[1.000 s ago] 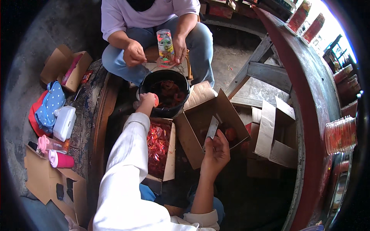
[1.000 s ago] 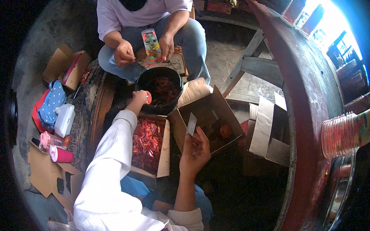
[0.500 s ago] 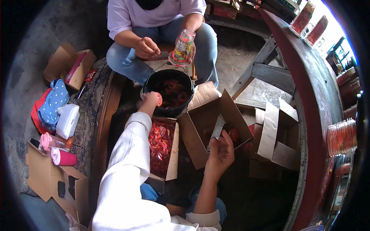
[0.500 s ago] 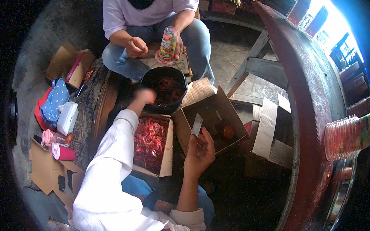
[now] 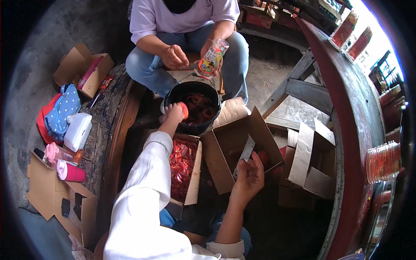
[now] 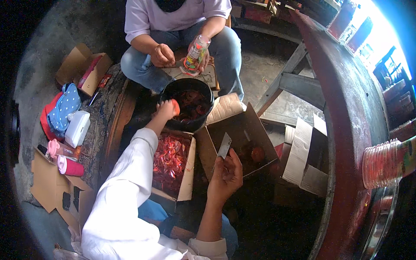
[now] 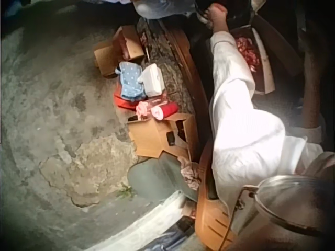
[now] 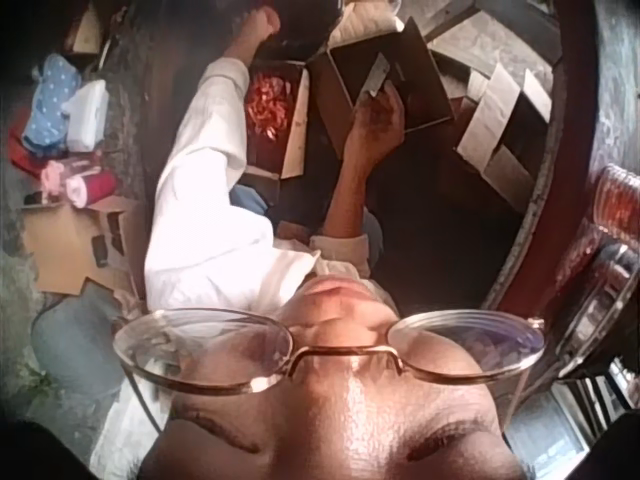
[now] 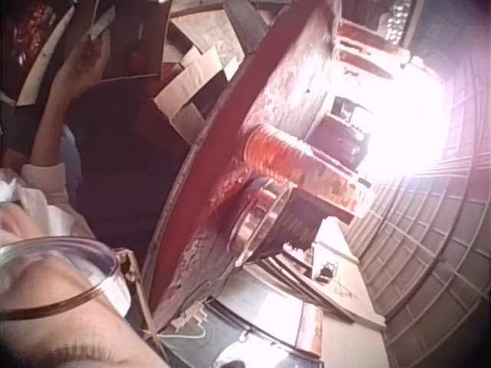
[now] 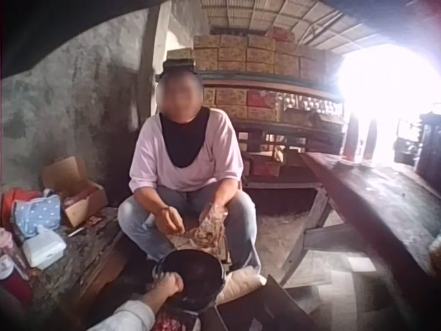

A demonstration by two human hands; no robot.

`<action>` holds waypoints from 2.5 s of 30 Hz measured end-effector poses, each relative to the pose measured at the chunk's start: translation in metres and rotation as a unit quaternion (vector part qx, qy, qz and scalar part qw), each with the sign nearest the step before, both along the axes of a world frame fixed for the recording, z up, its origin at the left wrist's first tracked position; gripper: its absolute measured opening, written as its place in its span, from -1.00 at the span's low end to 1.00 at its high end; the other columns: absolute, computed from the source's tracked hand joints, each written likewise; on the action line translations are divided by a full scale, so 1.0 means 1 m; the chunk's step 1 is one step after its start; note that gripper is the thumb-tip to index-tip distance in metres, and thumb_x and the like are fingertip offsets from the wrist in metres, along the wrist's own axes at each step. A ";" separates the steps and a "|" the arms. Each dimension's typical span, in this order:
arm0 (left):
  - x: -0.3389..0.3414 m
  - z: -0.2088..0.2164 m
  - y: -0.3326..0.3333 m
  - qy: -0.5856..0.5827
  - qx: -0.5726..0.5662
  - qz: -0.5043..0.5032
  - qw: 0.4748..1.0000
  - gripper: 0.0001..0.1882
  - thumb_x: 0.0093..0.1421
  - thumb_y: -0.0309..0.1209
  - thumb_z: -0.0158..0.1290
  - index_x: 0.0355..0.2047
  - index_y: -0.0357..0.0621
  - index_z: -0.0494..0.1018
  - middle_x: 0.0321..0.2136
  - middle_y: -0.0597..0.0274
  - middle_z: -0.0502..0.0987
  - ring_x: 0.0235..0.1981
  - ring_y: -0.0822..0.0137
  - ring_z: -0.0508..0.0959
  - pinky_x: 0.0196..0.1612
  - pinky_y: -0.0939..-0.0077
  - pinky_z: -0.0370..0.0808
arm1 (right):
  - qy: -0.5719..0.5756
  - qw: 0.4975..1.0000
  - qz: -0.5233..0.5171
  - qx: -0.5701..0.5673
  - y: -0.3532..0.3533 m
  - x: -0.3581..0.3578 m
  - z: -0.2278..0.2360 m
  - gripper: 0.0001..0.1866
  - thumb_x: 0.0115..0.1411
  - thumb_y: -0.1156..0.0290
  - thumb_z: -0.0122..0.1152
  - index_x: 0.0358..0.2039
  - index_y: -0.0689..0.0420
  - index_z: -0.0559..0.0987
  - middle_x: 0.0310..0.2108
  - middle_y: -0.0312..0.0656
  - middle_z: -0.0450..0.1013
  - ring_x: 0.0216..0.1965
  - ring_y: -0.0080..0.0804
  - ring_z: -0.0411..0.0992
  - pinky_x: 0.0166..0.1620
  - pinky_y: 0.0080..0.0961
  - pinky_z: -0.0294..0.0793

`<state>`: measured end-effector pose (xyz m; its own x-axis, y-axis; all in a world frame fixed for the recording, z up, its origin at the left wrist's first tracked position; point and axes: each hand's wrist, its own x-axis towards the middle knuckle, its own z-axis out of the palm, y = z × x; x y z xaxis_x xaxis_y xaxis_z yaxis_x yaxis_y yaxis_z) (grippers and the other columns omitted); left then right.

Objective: The person sorts small packaged snack items from a cardboard box into a black bucket by hand, handling them one at a time.

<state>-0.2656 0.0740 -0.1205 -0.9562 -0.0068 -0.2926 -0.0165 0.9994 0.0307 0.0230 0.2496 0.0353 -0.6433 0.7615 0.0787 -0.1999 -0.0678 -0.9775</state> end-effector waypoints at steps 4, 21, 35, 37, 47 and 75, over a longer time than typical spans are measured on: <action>0.007 -0.003 0.007 0.111 0.029 -0.011 0.993 -0.34 -0.08 -0.11 0.19 0.03 -0.02 0.27 -0.02 0.19 0.37 0.05 0.21 0.32 0.07 0.19 0.22 | 0.008 1.000 -0.004 0.004 0.001 -0.001 0.000 -0.63 0.01 0.60 0.22 -0.10 0.21 0.46 -0.38 -0.25 0.45 -0.35 -0.60 0.39 -0.29 -0.66 0.37; 0.025 -0.013 -0.019 0.028 0.019 -0.070 0.997 -0.28 -0.09 0.03 0.16 0.04 -0.02 0.26 0.02 0.14 0.36 0.07 0.17 0.34 0.11 0.09 0.18 | 0.000 0.999 0.009 0.051 -0.012 0.001 -0.003 -0.64 0.03 0.56 0.21 -0.10 0.20 0.46 -0.37 -0.26 0.45 -0.35 -0.61 0.39 -0.28 -0.67 0.38; 0.139 0.082 -0.037 0.148 0.719 -0.130 0.666 -0.48 -0.03 -0.36 0.21 -0.06 -0.16 0.30 -0.21 0.19 0.48 -0.15 0.32 0.48 -0.06 0.44 0.37 | 0.097 0.992 0.063 -0.049 -0.044 0.021 0.008 -0.65 0.05 0.64 0.15 -0.10 0.27 0.45 -0.38 -0.28 0.47 -0.36 -0.65 0.40 -0.30 -0.75 0.36; 0.172 0.123 -0.043 0.162 0.690 -0.147 0.690 -0.50 -0.01 -0.42 0.20 -0.06 -0.18 0.29 -0.18 0.20 0.45 -0.13 0.36 0.46 -0.05 0.47 0.35 | 0.118 0.989 0.076 -0.045 -0.044 0.025 0.015 -0.65 0.05 0.64 0.16 -0.10 0.27 0.45 -0.39 -0.28 0.47 -0.36 -0.67 0.40 -0.31 -0.78 0.35; 0.288 0.195 -0.075 0.210 0.685 -0.161 0.679 -0.40 -0.04 -0.42 0.19 0.00 -0.25 0.20 -0.12 0.14 0.39 -0.08 0.33 0.41 0.02 0.42 0.30 | 0.157 0.975 0.126 0.094 -0.083 0.048 0.064 -0.65 -0.02 0.69 0.20 -0.16 0.26 0.48 -0.42 -0.26 0.48 -0.43 -0.66 0.41 -0.37 -0.77 0.36; 0.304 0.203 -0.084 0.308 0.531 -0.161 0.773 -0.38 -0.19 -0.36 0.26 -0.09 -0.26 0.29 -0.21 0.05 0.45 -0.17 0.20 0.48 -0.08 0.39 0.38 | 0.162 0.740 0.093 0.646 -0.092 0.041 0.056 -0.76 -0.22 0.47 0.21 -0.43 0.06 0.58 -0.42 -0.34 0.47 -0.37 -0.39 0.44 -0.30 -0.44 0.45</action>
<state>0.0389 -0.0099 0.0828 -0.8185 0.1908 0.5419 0.5723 0.3539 0.7397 0.0642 0.1574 0.0909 -0.5157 -0.1839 0.8368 -0.5433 0.8254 -0.1534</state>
